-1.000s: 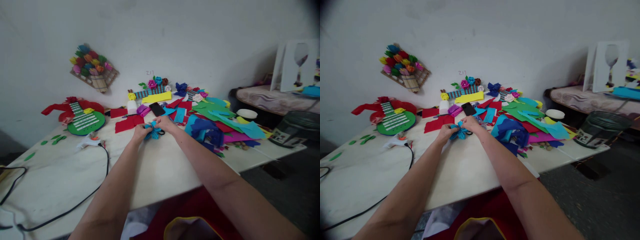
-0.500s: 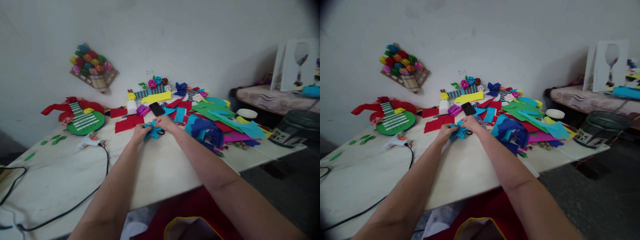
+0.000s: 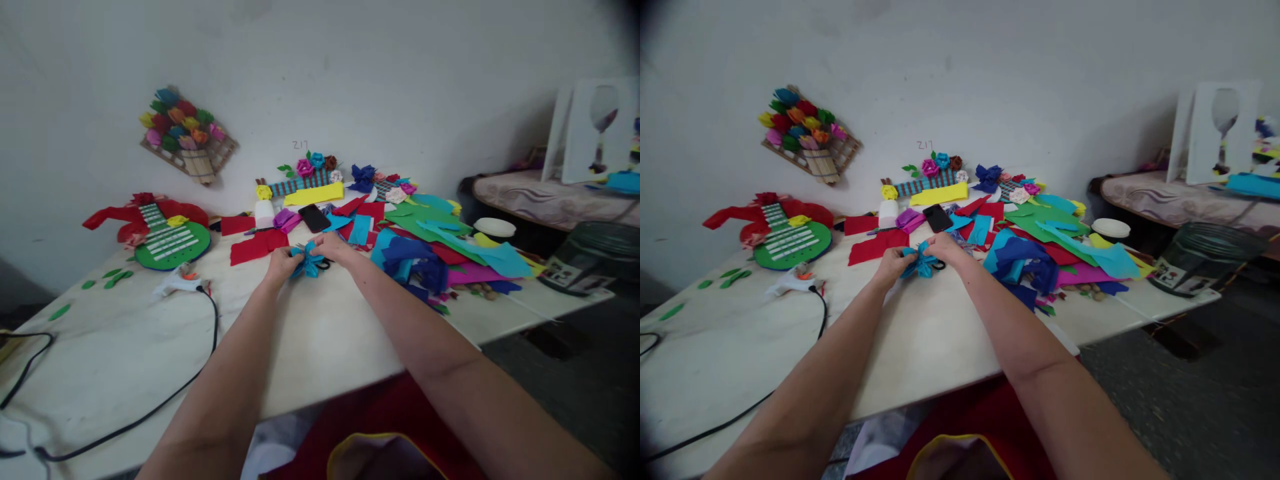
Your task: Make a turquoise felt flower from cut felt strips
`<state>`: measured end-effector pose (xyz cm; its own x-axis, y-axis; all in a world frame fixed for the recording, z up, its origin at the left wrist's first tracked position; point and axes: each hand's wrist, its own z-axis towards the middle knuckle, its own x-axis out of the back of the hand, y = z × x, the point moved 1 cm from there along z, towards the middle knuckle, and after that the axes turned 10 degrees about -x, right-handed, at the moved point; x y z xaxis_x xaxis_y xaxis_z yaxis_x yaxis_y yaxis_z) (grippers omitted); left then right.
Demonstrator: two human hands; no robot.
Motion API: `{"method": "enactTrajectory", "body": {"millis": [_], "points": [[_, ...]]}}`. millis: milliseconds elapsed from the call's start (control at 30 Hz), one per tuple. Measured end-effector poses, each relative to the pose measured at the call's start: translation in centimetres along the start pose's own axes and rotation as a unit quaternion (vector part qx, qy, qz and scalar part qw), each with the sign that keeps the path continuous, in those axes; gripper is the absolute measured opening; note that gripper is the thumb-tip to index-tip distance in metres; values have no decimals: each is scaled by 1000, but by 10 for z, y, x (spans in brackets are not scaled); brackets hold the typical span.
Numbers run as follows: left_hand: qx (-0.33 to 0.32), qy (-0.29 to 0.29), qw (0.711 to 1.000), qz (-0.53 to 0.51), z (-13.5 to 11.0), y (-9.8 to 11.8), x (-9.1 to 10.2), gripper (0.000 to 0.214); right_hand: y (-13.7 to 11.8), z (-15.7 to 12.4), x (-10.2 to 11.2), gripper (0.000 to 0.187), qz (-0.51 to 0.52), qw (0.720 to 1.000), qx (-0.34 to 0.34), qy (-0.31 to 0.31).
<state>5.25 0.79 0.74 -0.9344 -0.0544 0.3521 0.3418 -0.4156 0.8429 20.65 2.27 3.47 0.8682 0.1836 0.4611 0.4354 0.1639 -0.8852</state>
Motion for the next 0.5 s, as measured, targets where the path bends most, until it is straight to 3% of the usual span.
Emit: {"method": "enactTrajectory", "body": {"millis": [233,400,500], "points": [[-24,-3,1000,1,-1,6,0,18,6,6,-1,7,-2,1000,4,-25],[-9,-42,999,-19,-2,8,0,18,5,8,0,10,-35,999,18,24],[0,-36,999,-27,-2,9,1,19,4,8,1,14,-52,998,36,30]]}}
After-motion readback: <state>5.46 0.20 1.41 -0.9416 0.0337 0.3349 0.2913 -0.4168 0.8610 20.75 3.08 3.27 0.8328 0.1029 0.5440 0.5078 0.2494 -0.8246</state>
